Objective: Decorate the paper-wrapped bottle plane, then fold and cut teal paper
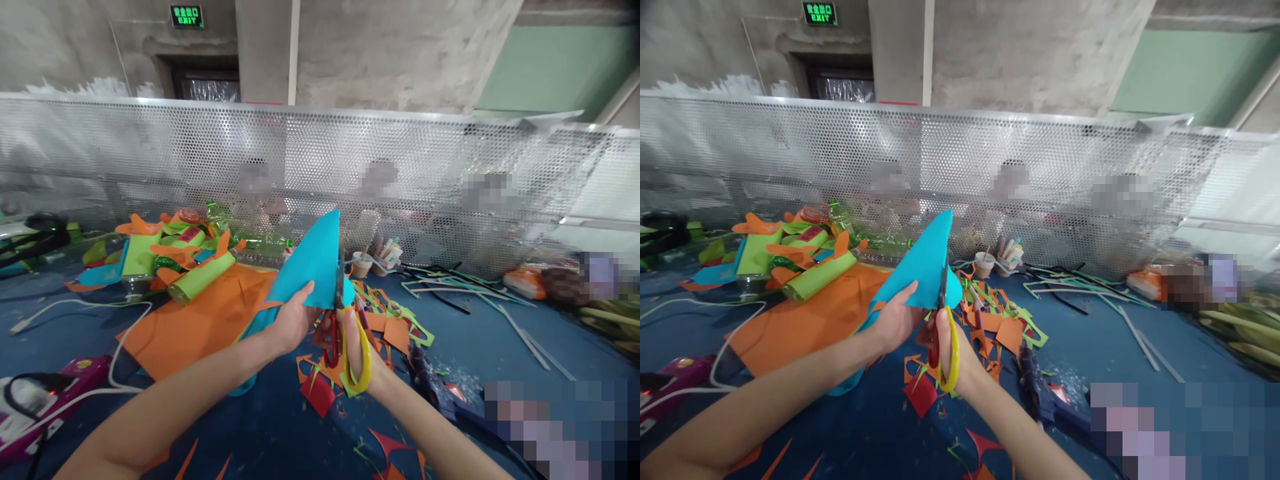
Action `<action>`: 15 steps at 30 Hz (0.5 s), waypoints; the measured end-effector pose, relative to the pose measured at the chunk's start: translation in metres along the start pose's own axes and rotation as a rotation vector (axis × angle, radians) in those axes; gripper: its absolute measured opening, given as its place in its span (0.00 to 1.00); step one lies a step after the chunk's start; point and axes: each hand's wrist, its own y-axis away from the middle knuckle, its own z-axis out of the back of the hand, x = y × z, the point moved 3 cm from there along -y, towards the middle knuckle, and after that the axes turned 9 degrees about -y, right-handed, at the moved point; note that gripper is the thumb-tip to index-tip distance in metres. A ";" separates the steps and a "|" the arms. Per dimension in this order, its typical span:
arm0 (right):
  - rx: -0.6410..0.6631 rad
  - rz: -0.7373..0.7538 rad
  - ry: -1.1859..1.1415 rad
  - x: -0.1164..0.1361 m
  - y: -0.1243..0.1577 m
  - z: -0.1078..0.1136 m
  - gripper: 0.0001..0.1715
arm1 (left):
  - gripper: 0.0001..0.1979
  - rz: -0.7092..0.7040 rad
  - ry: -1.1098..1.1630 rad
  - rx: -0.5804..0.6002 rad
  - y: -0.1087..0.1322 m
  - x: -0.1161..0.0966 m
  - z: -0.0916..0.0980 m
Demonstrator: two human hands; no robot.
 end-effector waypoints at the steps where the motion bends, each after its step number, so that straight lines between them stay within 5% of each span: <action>1: -0.006 -0.009 0.005 0.002 0.000 -0.001 0.29 | 0.27 0.010 -0.027 0.034 0.000 0.001 -0.002; 15: -0.095 -0.026 -0.060 0.004 -0.003 0.000 0.28 | 0.24 -0.032 -0.077 0.045 0.002 0.003 -0.009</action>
